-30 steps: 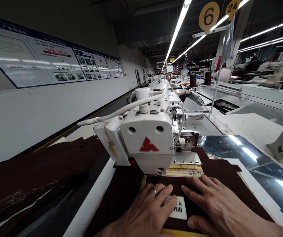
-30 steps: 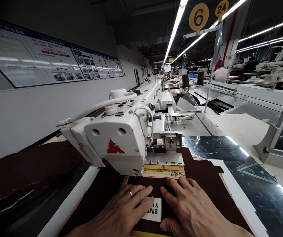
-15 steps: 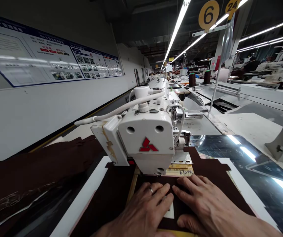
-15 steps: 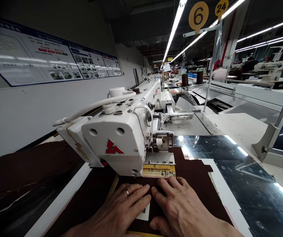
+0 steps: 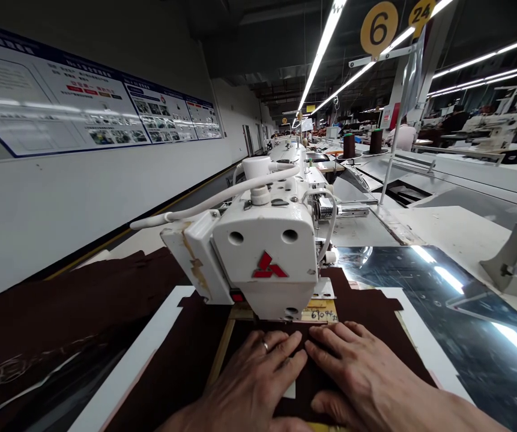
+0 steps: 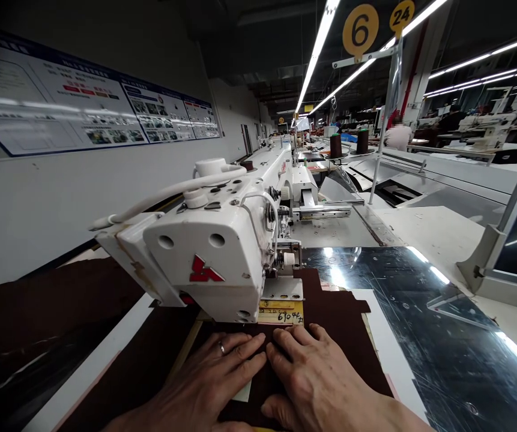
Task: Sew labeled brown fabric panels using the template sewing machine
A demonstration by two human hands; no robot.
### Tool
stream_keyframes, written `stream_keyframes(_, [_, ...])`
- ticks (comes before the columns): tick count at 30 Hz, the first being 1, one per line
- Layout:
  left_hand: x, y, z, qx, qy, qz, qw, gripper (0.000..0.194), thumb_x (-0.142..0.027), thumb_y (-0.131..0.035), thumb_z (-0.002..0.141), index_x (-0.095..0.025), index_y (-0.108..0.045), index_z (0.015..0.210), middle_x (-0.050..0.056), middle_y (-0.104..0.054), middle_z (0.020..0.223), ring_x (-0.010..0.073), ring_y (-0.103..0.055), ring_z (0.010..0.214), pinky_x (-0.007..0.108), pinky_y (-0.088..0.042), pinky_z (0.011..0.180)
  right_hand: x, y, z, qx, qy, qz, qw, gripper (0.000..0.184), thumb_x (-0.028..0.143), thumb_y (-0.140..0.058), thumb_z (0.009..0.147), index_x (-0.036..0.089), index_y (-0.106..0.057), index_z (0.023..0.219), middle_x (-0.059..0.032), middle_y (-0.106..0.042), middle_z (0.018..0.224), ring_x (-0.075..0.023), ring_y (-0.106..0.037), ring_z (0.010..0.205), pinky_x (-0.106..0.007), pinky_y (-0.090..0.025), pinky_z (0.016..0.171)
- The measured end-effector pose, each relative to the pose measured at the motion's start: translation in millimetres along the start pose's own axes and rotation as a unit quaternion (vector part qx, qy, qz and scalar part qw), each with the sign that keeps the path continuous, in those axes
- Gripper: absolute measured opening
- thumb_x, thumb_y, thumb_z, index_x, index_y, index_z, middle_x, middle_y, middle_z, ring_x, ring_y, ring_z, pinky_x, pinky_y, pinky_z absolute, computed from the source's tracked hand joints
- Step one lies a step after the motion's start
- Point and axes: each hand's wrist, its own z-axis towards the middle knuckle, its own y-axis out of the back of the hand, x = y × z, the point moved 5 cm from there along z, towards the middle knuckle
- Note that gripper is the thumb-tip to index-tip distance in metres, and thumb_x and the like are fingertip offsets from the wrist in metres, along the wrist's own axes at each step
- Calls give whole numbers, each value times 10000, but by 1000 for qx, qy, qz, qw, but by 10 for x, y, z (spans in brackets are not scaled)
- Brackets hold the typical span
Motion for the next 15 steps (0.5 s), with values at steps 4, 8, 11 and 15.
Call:
stream_keyframes(4, [12, 26, -19, 16, 2, -4, 1000, 781, -735, -570, 932, -219, -517, 1516, 124, -472, 1573, 377, -484, 1420, 569, -447, 1127, 22, 11, 23, 20, 9, -3, 1000, 511, 497, -622, 984, 155, -643, 1363, -115, -658, 1370, -353, -622, 1234, -578, -526, 1034])
stream_keyframes(8, [49, 46, -30, -23, -3, -2, 1000, 766, -757, -557, 923, -240, -555, 1487, 108, -507, 1553, 362, -525, 1385, 545, -449, 1132, 54, 61, 16, -17, 50, -32, 998, 446, 468, -564, 1026, 141, -686, 1305, -97, -694, 1319, -328, -635, 1224, -543, -511, 1064])
stream_keyframes(11, [73, 43, -35, -22, 2, 1, 1000, 762, -752, -581, 914, -247, -559, 1484, 102, -512, 1551, 364, -535, 1375, 542, -452, 1131, 69, 76, 3, -57, 72, -44, 995, 403, 446, -552, 1040, 151, -705, 1269, -79, -705, 1303, -304, -637, 1221, -498, -502, 1074])
stream_keyframes(15, [105, 28, -59, 5, 7, 2, 1000, 789, -769, -525, 932, -231, -531, 1510, 117, -472, 1568, 400, -504, 1398, 610, -438, 1121, 81, 77, 36, -48, 68, -34, 996, 382, 461, -558, 1038, 176, -718, 1236, -58, -708, 1299, -294, -638, 1209, -485, -492, 1073])
